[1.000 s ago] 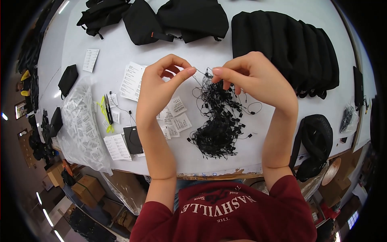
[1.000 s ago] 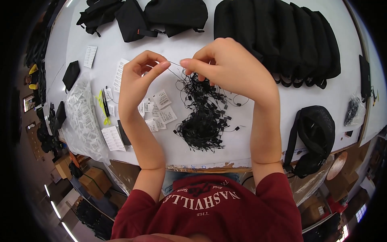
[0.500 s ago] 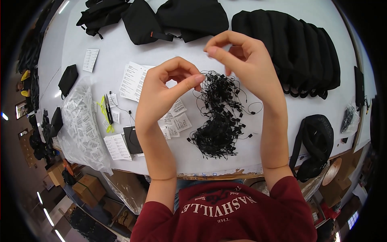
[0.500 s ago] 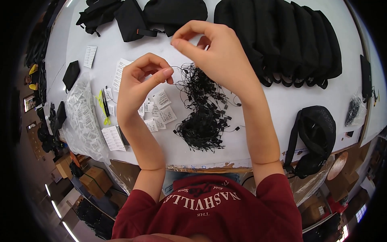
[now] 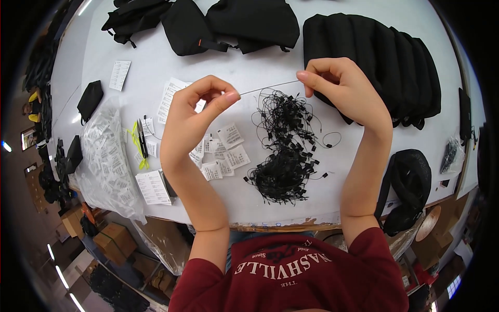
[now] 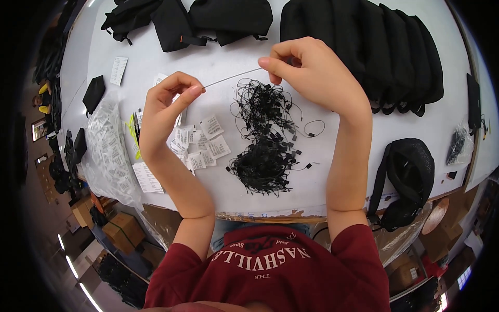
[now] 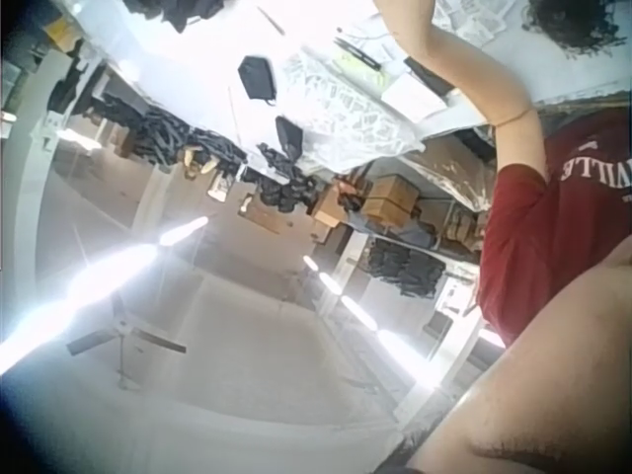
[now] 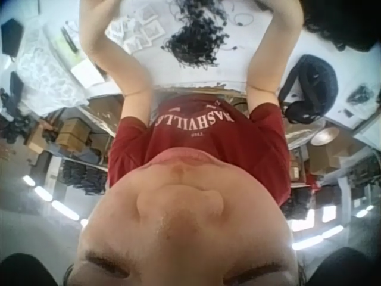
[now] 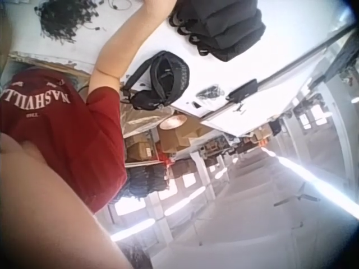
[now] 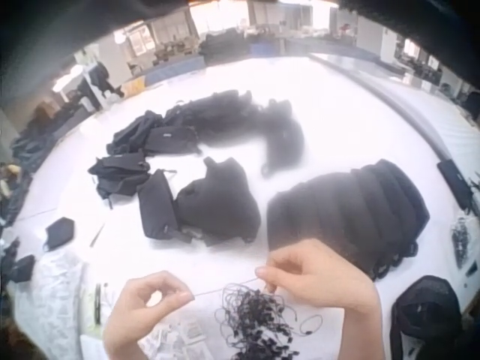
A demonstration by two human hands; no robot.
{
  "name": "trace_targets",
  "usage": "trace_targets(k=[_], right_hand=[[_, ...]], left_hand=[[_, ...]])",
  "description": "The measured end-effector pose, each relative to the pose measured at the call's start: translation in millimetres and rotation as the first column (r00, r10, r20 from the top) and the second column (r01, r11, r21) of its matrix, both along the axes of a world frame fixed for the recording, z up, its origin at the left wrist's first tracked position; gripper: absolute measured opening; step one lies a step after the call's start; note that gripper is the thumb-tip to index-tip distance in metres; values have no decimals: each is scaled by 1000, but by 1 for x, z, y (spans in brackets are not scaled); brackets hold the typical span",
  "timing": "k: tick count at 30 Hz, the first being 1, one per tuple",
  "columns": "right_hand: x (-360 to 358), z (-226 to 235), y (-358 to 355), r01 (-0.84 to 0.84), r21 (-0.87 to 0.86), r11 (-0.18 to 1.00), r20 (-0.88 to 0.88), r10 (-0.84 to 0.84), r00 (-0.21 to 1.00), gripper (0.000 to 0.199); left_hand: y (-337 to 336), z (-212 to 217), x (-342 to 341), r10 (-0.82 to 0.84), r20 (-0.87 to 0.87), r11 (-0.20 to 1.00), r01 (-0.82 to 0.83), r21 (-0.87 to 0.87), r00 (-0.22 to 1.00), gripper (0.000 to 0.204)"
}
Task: Packing various electronic accessories, manuals, and silica packets into a black zippered pouch.
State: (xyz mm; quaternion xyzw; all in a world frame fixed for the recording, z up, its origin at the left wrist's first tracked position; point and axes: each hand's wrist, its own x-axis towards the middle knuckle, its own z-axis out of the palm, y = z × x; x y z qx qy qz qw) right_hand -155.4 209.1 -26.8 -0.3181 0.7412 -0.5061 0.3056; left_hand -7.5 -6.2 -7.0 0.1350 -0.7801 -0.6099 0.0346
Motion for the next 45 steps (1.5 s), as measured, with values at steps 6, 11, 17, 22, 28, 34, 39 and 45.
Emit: trace_targets(k=[6,11,17,22,28,34,39,45], right_hand=[[32,3,-33,-17,-53,998,-106,11,994,30],[60,8,-59,-30,-72,997,292,50,955,18],[57,2,-55,-55,-85,995,154,68,986,19],[52,2,-55,-17,-132,991,297,56,953,18],[46,3,-52,94,-229,969,376,-1,927,23],[45,-7,-60,212,-414,885,305,-85,949,18],[49,-4,-60,395,-427,814,295,-287,911,15],[53,11,-53,317,-354,880,94,-304,948,10]], left_hand=[[2,17,14,-69,110,957,97,-274,991,15],[5,16,10,5,47,942,10,-335,999,15],[-12,8,14,38,38,919,-20,-394,999,18],[-44,-13,32,269,104,698,-120,-706,957,60],[-58,-31,35,293,311,785,-42,-618,904,113],[-45,-4,36,418,254,787,-208,-581,872,97],[-20,19,22,311,-1,889,-291,-354,951,68],[14,22,7,304,-64,953,-302,42,951,25]])
